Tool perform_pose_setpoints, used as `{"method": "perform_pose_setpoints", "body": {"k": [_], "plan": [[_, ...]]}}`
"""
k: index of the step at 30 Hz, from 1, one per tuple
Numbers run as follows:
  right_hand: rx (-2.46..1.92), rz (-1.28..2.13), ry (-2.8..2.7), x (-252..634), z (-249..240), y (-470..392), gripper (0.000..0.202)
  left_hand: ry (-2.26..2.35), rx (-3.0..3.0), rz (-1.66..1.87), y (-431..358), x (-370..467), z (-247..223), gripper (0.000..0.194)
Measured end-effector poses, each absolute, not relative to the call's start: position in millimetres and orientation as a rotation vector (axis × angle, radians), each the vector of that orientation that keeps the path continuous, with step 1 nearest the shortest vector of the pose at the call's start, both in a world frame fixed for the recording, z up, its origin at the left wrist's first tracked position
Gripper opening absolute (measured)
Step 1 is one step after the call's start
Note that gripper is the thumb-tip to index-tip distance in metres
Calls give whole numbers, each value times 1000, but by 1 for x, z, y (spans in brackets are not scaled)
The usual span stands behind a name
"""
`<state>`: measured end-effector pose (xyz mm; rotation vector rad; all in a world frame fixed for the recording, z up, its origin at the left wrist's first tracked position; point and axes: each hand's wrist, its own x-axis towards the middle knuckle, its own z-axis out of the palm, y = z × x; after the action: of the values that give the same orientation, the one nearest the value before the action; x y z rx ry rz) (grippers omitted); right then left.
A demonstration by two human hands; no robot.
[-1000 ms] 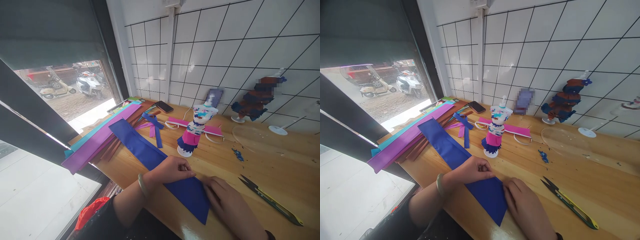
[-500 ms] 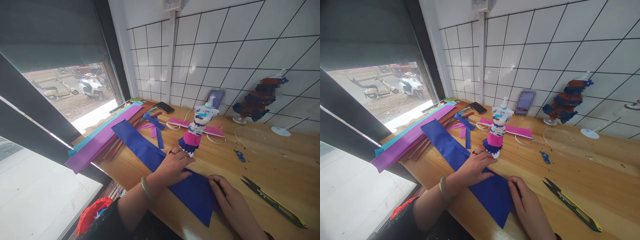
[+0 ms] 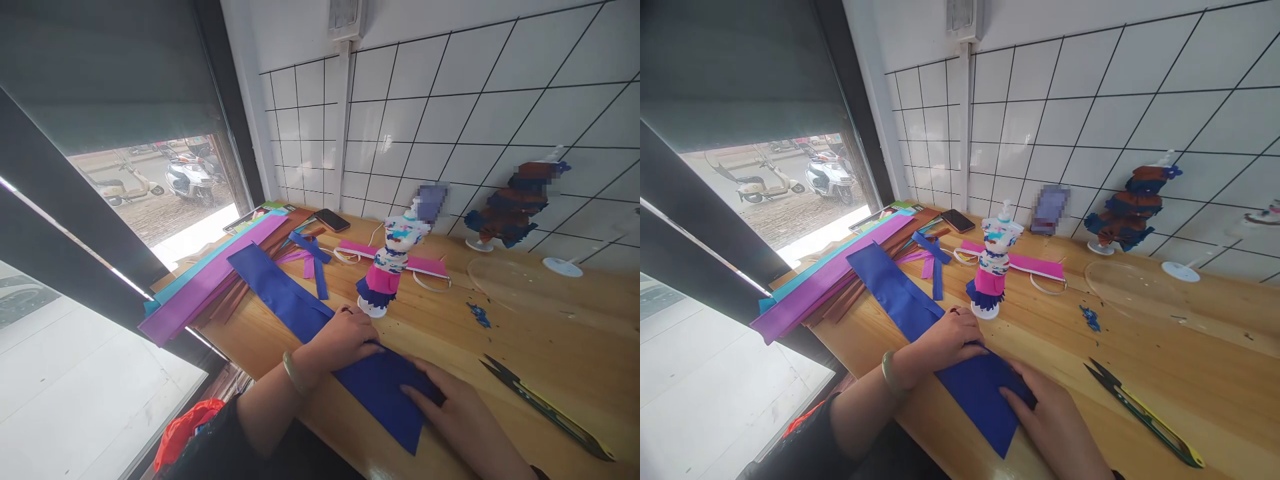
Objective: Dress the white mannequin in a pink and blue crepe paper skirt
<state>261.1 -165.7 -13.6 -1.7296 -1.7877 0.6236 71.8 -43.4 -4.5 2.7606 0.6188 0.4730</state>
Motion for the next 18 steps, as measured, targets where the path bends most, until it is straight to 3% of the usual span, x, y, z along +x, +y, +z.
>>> {"method": "perform_pose_setpoints", "body": {"k": [18], "plan": [[-1811, 587, -1798, 291, 9, -166, 23, 878, 2853, 232, -34, 47, 21, 19]]}}
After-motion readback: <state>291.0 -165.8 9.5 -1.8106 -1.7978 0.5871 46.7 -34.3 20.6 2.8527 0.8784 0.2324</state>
